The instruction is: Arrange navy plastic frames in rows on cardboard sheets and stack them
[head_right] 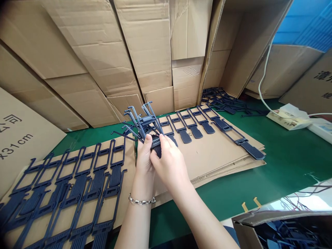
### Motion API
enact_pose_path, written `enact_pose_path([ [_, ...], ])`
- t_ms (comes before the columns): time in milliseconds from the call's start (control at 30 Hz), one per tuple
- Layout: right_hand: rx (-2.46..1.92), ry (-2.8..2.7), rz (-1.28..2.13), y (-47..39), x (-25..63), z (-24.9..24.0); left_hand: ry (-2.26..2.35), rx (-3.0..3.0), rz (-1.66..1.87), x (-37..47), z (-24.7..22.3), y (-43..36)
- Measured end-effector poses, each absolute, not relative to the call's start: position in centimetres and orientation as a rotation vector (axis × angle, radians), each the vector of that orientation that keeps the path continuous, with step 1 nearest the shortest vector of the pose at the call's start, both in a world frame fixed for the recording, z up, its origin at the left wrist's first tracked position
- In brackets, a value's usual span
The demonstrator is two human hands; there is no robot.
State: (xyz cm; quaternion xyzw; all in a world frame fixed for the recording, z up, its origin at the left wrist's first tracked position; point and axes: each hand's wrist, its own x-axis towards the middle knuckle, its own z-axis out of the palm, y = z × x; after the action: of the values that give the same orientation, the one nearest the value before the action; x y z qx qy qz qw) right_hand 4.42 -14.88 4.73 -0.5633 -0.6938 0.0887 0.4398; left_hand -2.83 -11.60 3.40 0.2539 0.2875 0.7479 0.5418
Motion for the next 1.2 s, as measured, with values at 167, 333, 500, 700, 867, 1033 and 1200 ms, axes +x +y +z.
enact_pose_path([
  [167, -1.383, -1.704, 0.232, -14.6, 4.0, 4.4, 0.682, 0.588, 1.792, -3.0, 2.3, -11.1],
  [333, -1.342, -1.684, 0.346, -14.5, 4.2, 5.3, 0.671, 0.536, 1.817, -2.9, 2.7, -10.9],
  [500, -1.329, -1.694, 0.337, -14.5, 4.0, 5.8, 0.712, 0.476, 1.836, -2.7, 3.8, -11.0],
  [700, -1.261, -1.922, 0.252, -15.2, 3.7, 4.9, 0.838, 0.431, 1.877, -3.4, 4.0, -11.2],
  [867, -1.222, -1.871, 0.406, -15.9, 4.5, 5.2, 0.893, 0.367, 1.887, -3.3, 3.7, -10.8],
  [1033, -1.231, -1.606, 0.318, -16.4, 7.4, 4.5, 0.903, 0.298, 1.871, -2.9, 3.4, -10.3],
  [1200, -1.523, -1.33, 0.365, -16.2, 14.1, 2.3, 0.947, 0.251, 1.8, -3.3, 3.0, -10.0],
])
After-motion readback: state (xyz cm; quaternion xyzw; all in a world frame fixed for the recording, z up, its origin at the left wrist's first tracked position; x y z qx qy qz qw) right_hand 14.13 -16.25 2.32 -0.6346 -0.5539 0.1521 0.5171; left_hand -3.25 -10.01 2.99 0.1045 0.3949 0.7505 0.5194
